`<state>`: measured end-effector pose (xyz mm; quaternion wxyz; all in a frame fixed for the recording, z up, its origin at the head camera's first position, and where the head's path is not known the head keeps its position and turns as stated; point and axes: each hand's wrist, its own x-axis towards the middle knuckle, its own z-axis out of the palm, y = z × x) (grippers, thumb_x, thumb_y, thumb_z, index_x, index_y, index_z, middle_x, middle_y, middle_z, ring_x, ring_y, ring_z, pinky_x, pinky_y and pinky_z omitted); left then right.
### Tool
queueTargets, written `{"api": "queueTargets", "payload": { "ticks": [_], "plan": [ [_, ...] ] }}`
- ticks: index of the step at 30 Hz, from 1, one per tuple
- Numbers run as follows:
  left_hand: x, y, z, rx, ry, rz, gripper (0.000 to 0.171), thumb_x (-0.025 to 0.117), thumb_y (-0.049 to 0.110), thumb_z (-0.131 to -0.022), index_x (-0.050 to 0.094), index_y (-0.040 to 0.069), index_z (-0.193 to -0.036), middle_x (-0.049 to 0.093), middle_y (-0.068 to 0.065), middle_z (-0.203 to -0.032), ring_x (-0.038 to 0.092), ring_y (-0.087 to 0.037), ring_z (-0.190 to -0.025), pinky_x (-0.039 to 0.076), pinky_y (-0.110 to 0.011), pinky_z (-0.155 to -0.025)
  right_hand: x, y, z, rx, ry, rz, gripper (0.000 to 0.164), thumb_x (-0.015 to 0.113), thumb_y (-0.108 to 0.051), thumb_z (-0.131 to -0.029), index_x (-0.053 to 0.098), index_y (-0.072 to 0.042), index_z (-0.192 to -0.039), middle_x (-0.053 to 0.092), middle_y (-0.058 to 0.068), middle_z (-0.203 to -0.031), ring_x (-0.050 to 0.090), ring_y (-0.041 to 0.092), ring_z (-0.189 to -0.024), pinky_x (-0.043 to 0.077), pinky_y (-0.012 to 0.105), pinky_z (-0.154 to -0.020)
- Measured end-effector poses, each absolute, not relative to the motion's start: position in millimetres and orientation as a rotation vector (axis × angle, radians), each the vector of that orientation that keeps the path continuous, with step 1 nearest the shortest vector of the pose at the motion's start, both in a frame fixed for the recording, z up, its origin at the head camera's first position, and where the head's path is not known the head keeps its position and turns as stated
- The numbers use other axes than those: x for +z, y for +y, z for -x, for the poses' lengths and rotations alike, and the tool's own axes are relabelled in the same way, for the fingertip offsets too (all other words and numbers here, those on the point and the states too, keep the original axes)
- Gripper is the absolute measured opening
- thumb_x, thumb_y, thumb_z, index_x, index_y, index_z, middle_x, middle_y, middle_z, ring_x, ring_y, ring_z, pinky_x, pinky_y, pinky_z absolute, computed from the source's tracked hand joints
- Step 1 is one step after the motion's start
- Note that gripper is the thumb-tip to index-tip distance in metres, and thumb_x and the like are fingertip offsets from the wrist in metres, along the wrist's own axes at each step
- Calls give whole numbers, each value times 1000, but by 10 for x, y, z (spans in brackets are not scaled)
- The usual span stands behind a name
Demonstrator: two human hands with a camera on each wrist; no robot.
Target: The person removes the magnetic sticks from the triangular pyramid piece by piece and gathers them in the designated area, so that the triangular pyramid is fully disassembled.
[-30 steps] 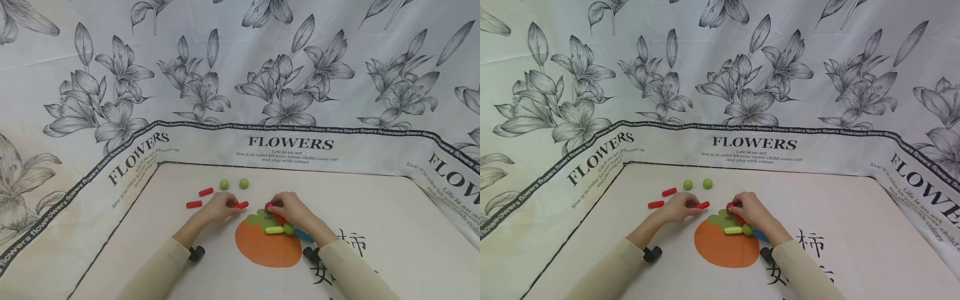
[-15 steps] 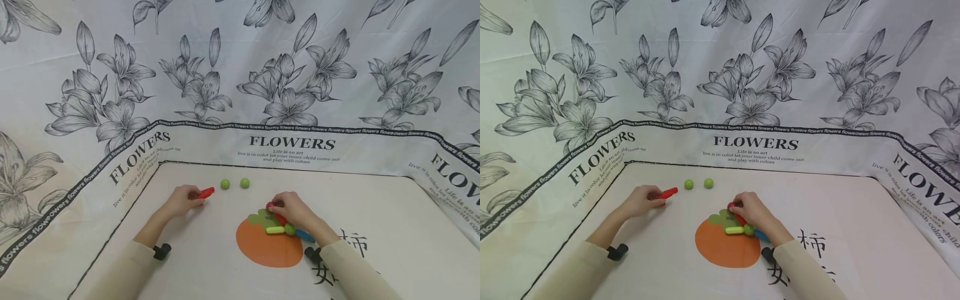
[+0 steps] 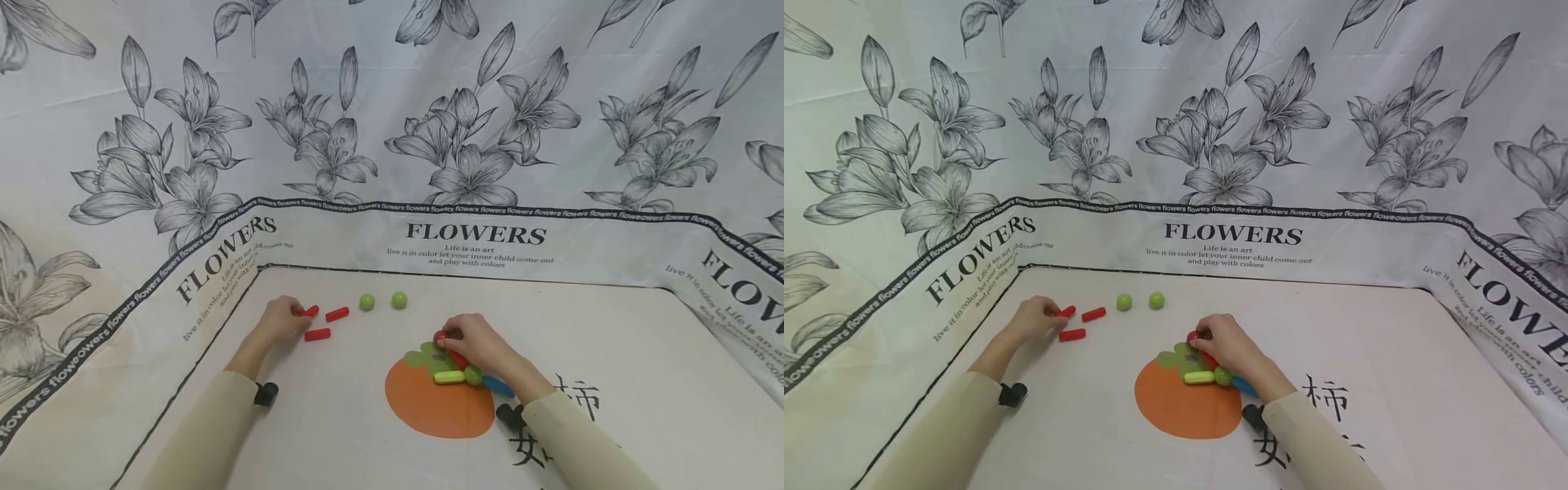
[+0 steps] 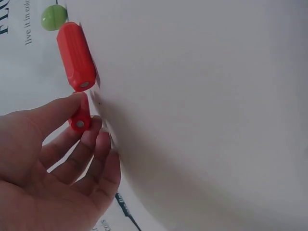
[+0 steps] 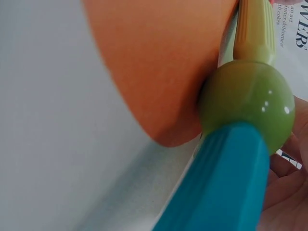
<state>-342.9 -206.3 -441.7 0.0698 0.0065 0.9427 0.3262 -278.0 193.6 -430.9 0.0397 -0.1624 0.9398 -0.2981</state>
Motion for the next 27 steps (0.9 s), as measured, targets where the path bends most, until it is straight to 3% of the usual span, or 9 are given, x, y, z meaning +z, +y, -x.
{"api": "queueTargets", "payload": {
  "ticks": [12,18,23,27],
  "plan": [
    [-4425,-2044,3510,960,2809,9,31,71,16,-94,61,0,-118,61,-18,-112,56,-33,-102,51,-43,-86,-4288,1947,2757,-943,2865,489,19,75,-13,-94,73,-3,-110,70,2,-96,62,17,-87,58,35,-82],
    [-4416,-2083,3465,925,2852,-39,39,72,17,-94,58,-1,-126,61,-20,-117,57,-33,-102,52,-45,-87,-4310,1986,2716,-938,2872,493,28,76,-13,-91,70,0,-116,70,6,-100,62,18,-90,58,38,-84],
    [-4370,-2049,3364,929,2925,-127,46,74,15,-93,57,-2,-132,62,-21,-119,58,-34,-104,52,-47,-89,-4324,2046,2624,-877,2909,440,32,79,-18,-89,71,1,-113,69,5,-94,60,18,-86,57,38,-80],
    [-4313,-1915,3244,947,2972,-193,46,74,17,-93,58,1,-133,62,-20,-123,57,-33,-106,52,-48,-91,-4320,2072,2549,-836,2912,410,25,79,-19,-88,74,-2,-106,68,1,-87,59,17,-82,56,35,-76]
  ]
}}
